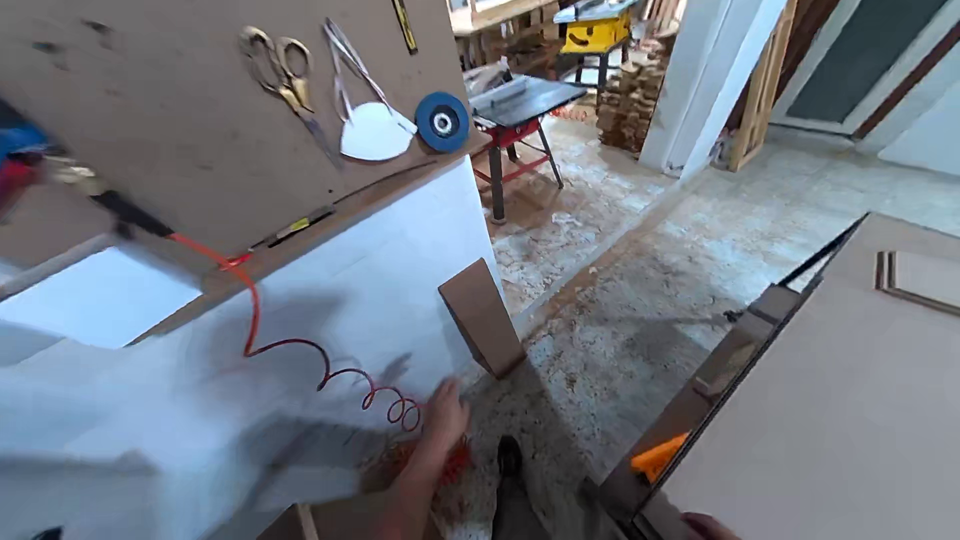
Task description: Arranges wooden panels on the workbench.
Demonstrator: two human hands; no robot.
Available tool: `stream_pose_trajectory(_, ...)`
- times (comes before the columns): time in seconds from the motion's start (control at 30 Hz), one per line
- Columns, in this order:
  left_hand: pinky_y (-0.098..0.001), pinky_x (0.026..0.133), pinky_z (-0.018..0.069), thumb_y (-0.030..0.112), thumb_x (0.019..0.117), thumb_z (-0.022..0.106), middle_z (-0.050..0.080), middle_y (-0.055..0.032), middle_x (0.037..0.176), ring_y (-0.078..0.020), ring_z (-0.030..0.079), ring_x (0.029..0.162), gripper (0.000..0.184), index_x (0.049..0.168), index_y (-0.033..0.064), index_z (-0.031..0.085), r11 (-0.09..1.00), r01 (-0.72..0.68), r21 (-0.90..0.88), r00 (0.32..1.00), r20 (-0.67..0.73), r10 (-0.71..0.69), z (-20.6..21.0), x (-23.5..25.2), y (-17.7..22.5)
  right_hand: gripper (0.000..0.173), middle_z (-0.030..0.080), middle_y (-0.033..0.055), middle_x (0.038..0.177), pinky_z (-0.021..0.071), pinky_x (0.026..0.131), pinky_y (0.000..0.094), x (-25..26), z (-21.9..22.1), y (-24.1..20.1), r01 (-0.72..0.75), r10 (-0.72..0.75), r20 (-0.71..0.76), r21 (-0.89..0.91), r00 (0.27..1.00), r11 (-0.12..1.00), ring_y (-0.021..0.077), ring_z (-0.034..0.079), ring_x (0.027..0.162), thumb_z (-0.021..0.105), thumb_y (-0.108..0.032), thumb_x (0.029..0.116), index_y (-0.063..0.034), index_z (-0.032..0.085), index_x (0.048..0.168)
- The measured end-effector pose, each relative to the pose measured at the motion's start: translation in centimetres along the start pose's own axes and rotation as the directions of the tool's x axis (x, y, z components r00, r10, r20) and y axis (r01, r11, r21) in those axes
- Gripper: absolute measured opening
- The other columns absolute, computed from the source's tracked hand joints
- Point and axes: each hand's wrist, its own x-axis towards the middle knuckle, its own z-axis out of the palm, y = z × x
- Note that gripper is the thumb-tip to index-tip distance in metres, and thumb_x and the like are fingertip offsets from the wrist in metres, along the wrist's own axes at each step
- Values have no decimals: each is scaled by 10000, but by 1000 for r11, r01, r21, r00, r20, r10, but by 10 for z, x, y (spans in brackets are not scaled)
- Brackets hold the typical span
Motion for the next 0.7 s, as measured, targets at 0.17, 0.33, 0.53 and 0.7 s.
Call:
stream_pose_trajectory(0.17, -557, 1171, 398, 229, 958, 676, 412, -176, 1606, -357, 442, 1452, 613, 1511, 45, 488, 996, -64, 67, 997, 48, 61, -71, 187, 25, 385, 723, 218, 1118, 579, 910, 492, -47, 9, -21, -363, 429, -284, 259, 857, 895, 290, 729, 964, 535, -223, 1032, 29, 635, 1306)
stream_pose_trajectory(0.33, -612, 1192, 337, 245, 881, 766, 287, -245, 1652, -428, 334, 1503, 768, 1528, -1, 432, 967, -170, 187, 984, -24, 177, -83, 307, 7, 388, 736, 187, 1095, 587, 903, 470, -65, 61, -91, -488, 613, -334, 388, 716, 782, 258, 732, 946, 568, -261, 1031, 21, 644, 1286)
stream_pose_trajectory(0.53, -599, 1249, 200, 295, 885, 754, 75, -172, 1728, -351, 128, 1589, 910, 1618, 48, 276, 933, -190, 306, 981, 93, 170, -55, 352, -29, 367, 744, 173, 1091, 602, 884, 466, -54, 117, -161, -539, 700, -251, 485, 669, 689, 250, 746, 924, 577, -226, 1021, 1, 646, 1301)
stream_pose_trajectory(0.7, -592, 1273, 119, 268, 870, 745, 15, -192, 1729, -371, 66, 1596, 894, 1608, 27, 302, 907, -233, 349, 972, 104, 210, -46, 340, -33, 362, 762, 130, 1059, 599, 876, 491, -45, 139, -169, -561, 700, -221, 458, 679, 689, 243, 748, 910, 583, -273, 1019, -49, 673, 1289)
